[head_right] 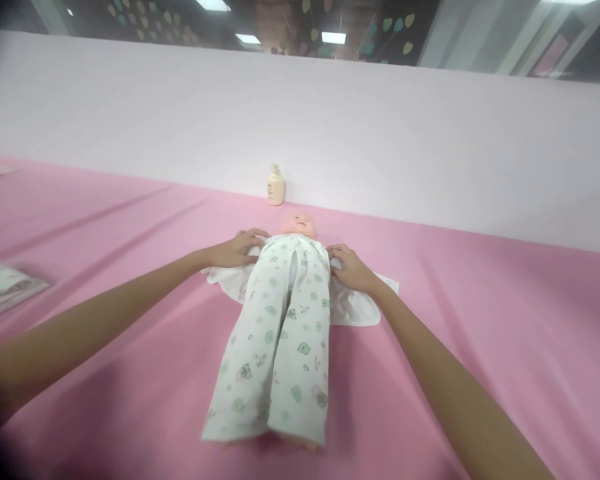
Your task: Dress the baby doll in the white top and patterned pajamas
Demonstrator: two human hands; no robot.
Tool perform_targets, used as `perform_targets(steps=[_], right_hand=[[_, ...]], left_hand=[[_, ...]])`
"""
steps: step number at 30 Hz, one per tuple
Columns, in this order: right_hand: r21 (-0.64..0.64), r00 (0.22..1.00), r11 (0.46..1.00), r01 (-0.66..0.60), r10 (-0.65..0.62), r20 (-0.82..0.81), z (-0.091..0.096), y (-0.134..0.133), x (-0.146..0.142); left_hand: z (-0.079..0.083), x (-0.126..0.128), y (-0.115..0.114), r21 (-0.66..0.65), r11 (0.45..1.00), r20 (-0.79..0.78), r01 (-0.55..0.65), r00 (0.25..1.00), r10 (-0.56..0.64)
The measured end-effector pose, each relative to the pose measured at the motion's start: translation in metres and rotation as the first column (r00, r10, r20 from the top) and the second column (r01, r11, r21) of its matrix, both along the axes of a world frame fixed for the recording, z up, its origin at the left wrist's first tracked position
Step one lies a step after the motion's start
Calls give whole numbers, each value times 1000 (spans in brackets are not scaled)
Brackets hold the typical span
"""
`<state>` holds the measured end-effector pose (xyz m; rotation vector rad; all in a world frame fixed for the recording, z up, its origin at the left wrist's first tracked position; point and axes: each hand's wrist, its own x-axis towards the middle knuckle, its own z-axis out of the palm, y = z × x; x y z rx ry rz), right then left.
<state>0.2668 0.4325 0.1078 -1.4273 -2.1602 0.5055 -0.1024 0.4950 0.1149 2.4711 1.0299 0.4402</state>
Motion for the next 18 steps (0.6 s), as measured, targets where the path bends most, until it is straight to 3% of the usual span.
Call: perform_targets(steps=[6, 10, 14, 18], right_hand=[[203, 993, 975, -84, 65, 97, -12, 12, 11], [349, 993, 937, 18, -57, 103, -22, -8, 3], [506, 958, 854, 117, -232, 170, -29, -42, -9], [519, 923, 851, 82, -261, 282, -35, -54, -20]], left_hand=[[-11, 3, -4, 87, 995, 85, -54, 995, 47], [-27, 6, -16, 238, 960, 155, -150, 981, 115], [-40, 6, -45, 406, 860, 165, -309, 950, 264], [-43, 14, -63, 491, 827, 39, -273, 955, 292]])
